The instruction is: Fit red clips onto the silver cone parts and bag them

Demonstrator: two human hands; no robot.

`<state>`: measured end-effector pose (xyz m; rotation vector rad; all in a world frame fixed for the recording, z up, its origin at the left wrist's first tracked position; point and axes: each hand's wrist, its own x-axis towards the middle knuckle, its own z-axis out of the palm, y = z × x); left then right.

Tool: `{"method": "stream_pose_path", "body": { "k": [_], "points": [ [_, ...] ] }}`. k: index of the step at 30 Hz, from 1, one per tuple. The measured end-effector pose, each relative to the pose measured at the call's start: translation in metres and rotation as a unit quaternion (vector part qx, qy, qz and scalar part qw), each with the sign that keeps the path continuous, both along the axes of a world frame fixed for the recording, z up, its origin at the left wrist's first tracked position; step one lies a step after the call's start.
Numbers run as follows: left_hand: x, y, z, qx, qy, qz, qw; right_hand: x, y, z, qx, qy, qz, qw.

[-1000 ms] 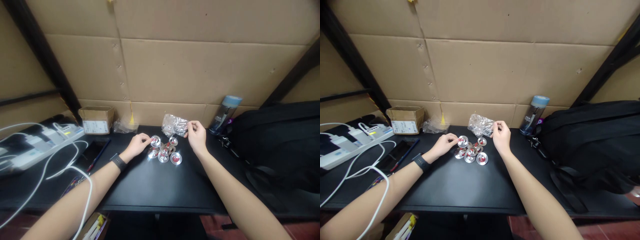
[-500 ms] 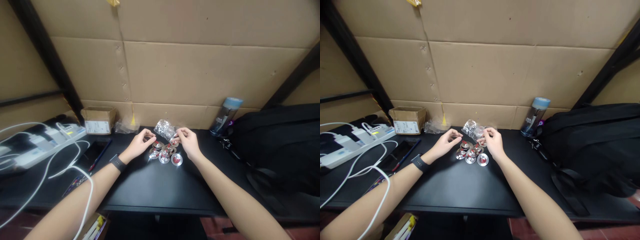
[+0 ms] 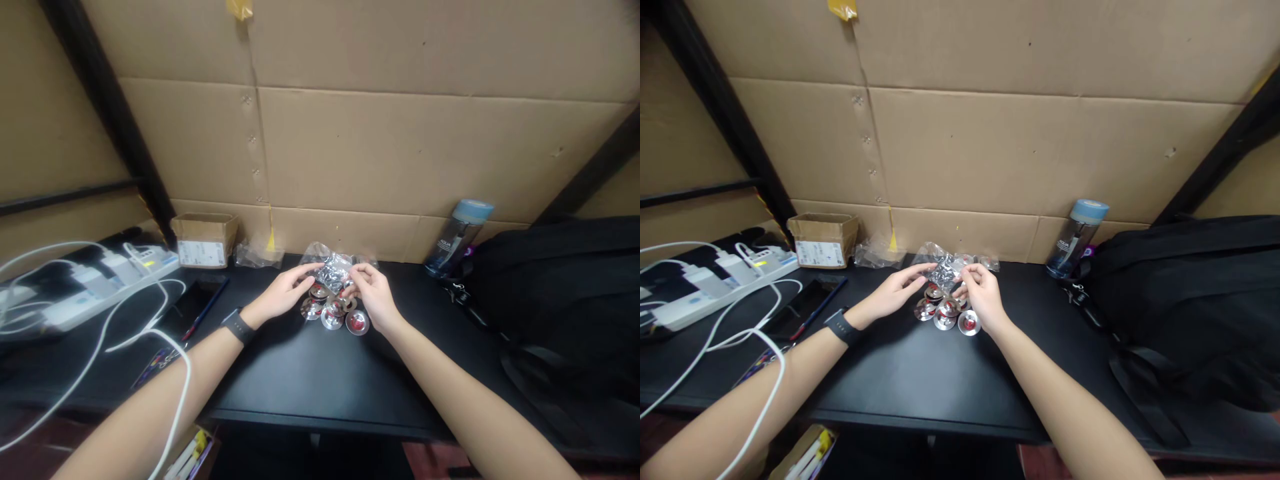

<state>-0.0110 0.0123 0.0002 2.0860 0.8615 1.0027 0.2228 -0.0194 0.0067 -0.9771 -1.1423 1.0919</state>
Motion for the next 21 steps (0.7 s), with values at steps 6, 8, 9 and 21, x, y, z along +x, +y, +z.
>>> {"method": "stream_pose_path", "body": {
  "k": [6, 8, 9, 21],
  "points": [
    [-0.008, 0.015, -0.005, 0.036, 0.017, 0.07, 0.997, 0.008, 0.006, 0.0, -0.004, -0.046, -0.021, 0.999],
    [-0.018, 0.023, -0.004, 0.088, 0.066, 0.136, 0.985, 0.011, 0.009, 0.0, -0.006, -0.057, -0.031, 0.998],
    [-0.025, 0.028, -0.003, 0.126, 0.1, 0.169, 0.972, 0.012, 0.01, 0.0, -0.005, -0.06, -0.036, 0.998],
    [-0.088, 0.057, -0.003, 0.245, 0.327, 0.419, 0.811, 0.04, 0.03, -0.005, 0.025, -0.129, -0.1, 0.986]
  ]
}}
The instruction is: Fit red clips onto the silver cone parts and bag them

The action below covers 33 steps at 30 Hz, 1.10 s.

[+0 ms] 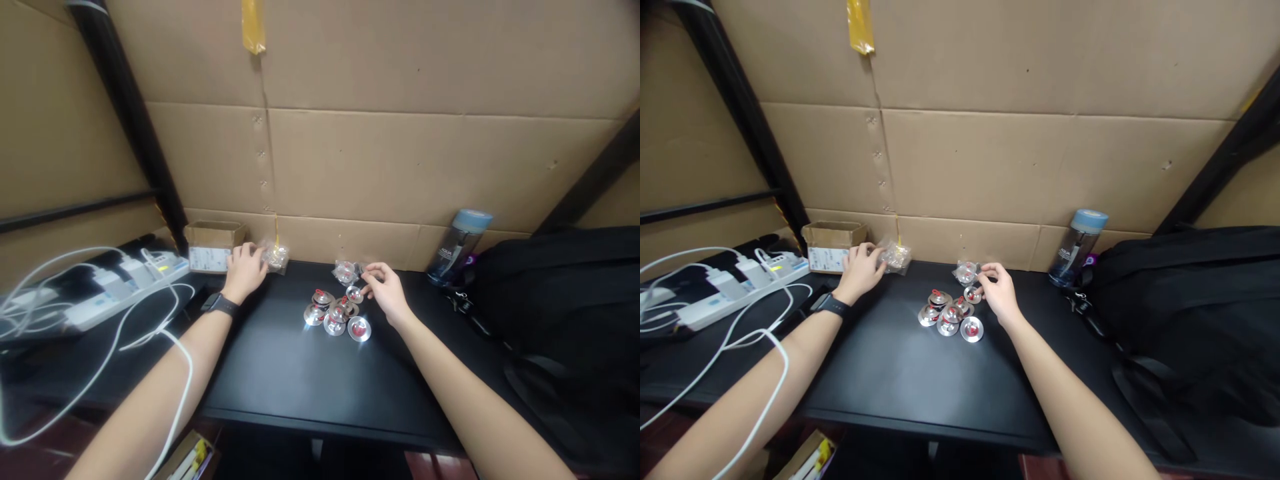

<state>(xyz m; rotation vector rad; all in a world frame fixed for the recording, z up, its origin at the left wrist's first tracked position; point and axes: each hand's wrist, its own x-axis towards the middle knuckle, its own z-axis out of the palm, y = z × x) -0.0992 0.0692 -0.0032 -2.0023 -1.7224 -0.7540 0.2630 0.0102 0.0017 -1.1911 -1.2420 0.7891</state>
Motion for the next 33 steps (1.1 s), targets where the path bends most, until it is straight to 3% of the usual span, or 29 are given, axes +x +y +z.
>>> {"method": "stream_pose_path", "body": {
  "k": [7, 15, 21, 27, 33],
  "points": [
    [0.007, -0.001, -0.001, 0.037, -0.016, -0.005, 0.999, 0.011, 0.009, -0.007, 0.006, -0.1, -0.034, 0.994],
    [0.007, 0.004, -0.003, 0.059, -0.049, -0.056, 0.995, 0.018, 0.014, -0.014, 0.013, -0.176, -0.037, 0.984],
    [-0.002, 0.01, 0.004, 0.027, -0.076, -0.093, 0.992, 0.017, 0.011, -0.011, 0.013, -0.211, -0.041, 0.977],
    [-0.03, 0.015, 0.014, -0.031, -0.123, -0.216, 0.968, 0.02, 0.012, -0.011, 0.015, -0.232, -0.041, 0.972],
    [-0.057, 0.021, 0.012, -0.121, -0.086, -0.203, 0.968, 0.02, 0.013, -0.013, 0.027, -0.281, -0.029, 0.959]
  ]
}}
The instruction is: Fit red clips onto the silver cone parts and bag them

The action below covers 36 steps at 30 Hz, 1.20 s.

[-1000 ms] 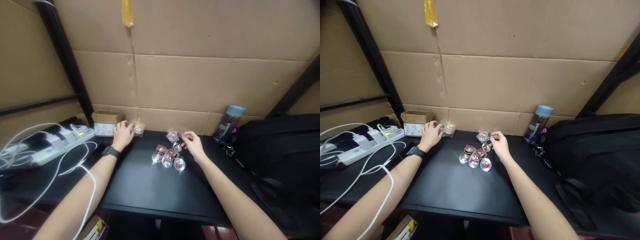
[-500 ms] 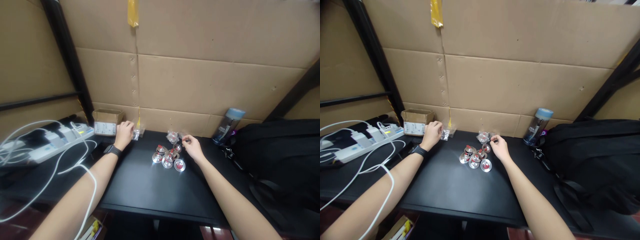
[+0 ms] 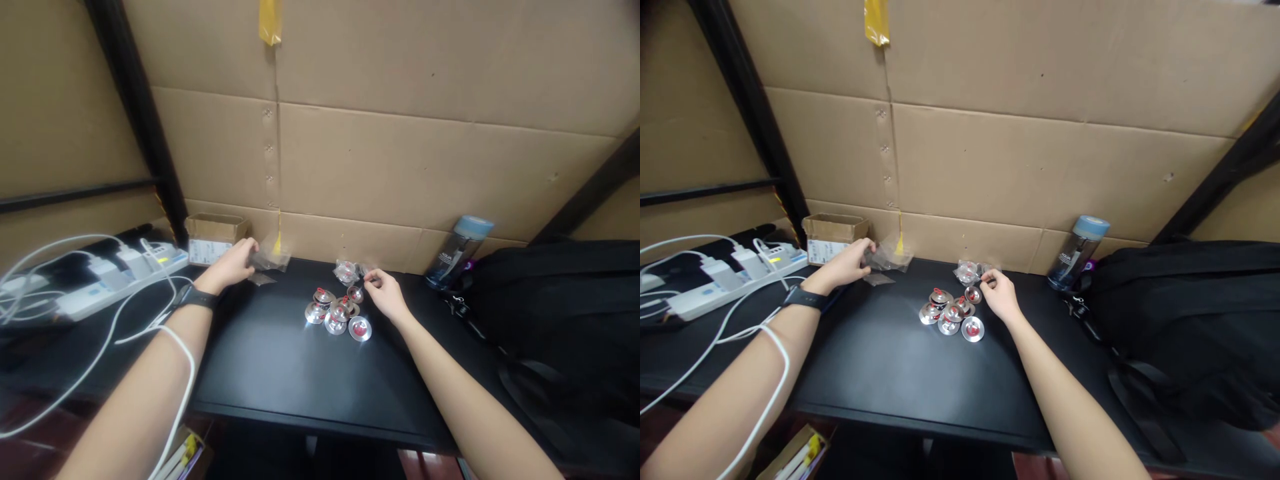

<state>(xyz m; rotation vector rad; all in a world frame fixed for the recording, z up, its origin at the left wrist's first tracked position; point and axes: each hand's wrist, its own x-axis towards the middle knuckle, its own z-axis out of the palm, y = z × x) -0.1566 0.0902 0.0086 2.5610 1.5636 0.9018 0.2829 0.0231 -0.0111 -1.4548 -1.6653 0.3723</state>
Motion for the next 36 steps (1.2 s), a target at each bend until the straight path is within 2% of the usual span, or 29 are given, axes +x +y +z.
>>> {"method": "stream_pose_path", "body": {
  "k": [3, 6, 9, 13, 21, 25, 30, 34, 36],
  "points": [
    [0.002, -0.003, 0.002, 0.034, 0.047, 0.025, 0.998, -0.004, -0.002, 0.0, 0.008, -0.05, 0.039, 0.998],
    [0.014, -0.011, 0.008, 0.087, 0.064, 0.073, 0.992, -0.011, -0.004, -0.001, -0.002, -0.165, 0.08, 0.983],
    [0.032, -0.022, 0.015, 0.133, 0.037, 0.091, 0.986, -0.017, -0.002, -0.005, -0.034, -0.248, 0.053, 0.967],
    [0.057, -0.037, 0.02, 0.155, 0.013, 0.049, 0.987, -0.016, 0.009, -0.013, -0.079, -0.263, 0.02, 0.961],
    [0.092, -0.054, 0.014, 0.172, 0.059, -0.031, 0.983, -0.011, 0.019, -0.021, -0.084, -0.216, 0.022, 0.973],
    [0.098, -0.056, 0.011, 0.171, 0.051, -0.057, 0.982, -0.011, 0.02, -0.021, -0.048, -0.185, 0.044, 0.98],
    [0.105, -0.061, 0.012, 0.173, 0.044, -0.073, 0.981, -0.013, 0.022, -0.018, 0.018, -0.132, 0.11, 0.985],
    [0.114, -0.066, 0.013, 0.145, 0.008, -0.085, 0.986, -0.02, 0.014, -0.006, 0.053, 0.012, 0.175, 0.983],
    [0.12, -0.069, 0.01, 0.077, -0.074, -0.099, 0.989, -0.025, 0.005, 0.003, 0.071, 0.083, 0.194, 0.975]
  ]
}}
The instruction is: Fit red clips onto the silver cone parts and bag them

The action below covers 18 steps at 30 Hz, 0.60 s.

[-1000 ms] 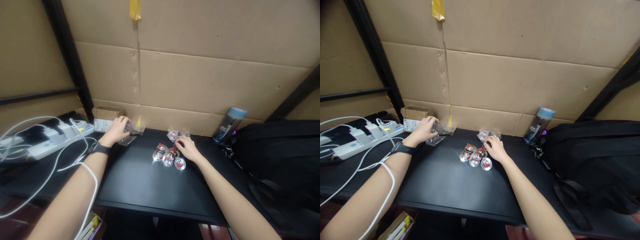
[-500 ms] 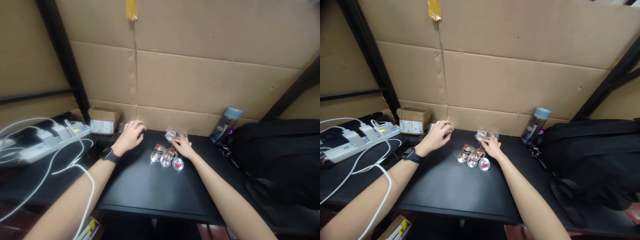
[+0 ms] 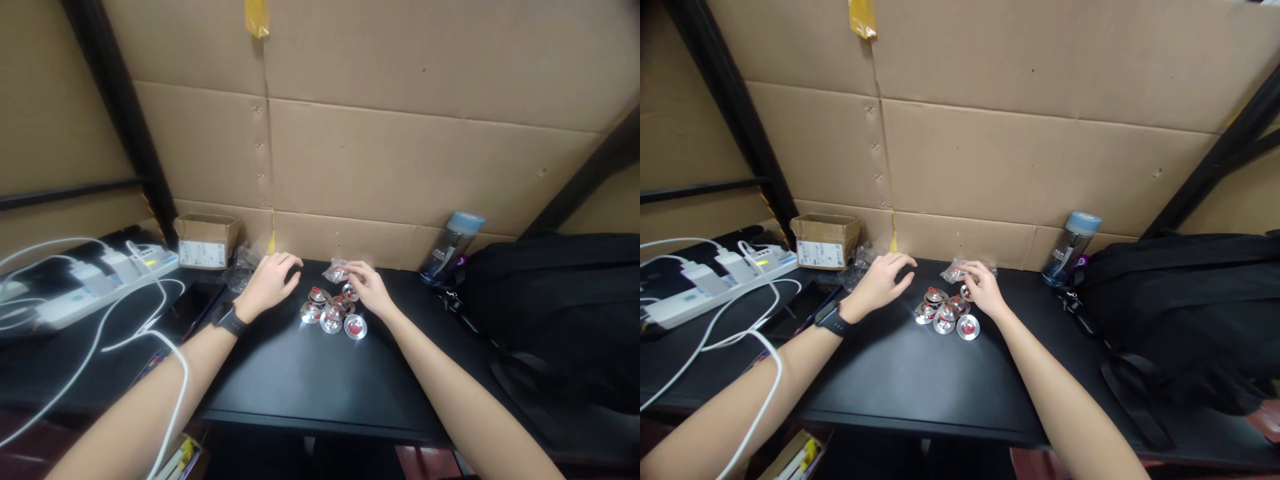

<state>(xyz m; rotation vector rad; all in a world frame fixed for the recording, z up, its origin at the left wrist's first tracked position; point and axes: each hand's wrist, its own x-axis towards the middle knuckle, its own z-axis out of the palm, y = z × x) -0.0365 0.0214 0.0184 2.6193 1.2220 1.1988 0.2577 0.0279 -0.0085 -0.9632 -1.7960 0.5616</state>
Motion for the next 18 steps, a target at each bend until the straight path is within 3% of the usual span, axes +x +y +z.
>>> {"method": "stream_pose_path", "body": {
  "k": [2, 3, 6, 8, 10, 13, 18],
  "points": [
    [0.009, -0.003, -0.005, -0.131, -0.107, -0.03, 0.985, -0.006, -0.011, 0.009, 0.01, 0.034, 0.003, 0.999],
    [0.014, -0.006, -0.008, -0.207, -0.162, -0.049, 0.964, -0.01, -0.018, 0.013, 0.007, 0.05, 0.01, 0.999],
    [0.029, -0.014, -0.014, -0.386, -0.305, -0.143, 0.859, -0.021, -0.035, 0.021, 0.005, 0.103, 0.025, 0.994],
    [0.037, -0.02, -0.015, -0.436, -0.384, -0.206, 0.787, -0.027, -0.044, 0.023, 0.006, 0.122, 0.033, 0.992],
    [0.042, -0.024, -0.014, -0.451, -0.438, -0.237, 0.741, -0.031, -0.05, 0.024, 0.019, 0.112, 0.034, 0.993],
    [0.043, -0.028, -0.01, -0.452, -0.466, -0.249, 0.719, -0.033, -0.055, 0.027, 0.082, 0.051, 0.01, 0.995],
    [0.042, -0.029, -0.008, -0.454, -0.457, -0.261, 0.719, -0.029, -0.053, 0.026, 0.193, -0.044, -0.031, 0.98]
  ]
}}
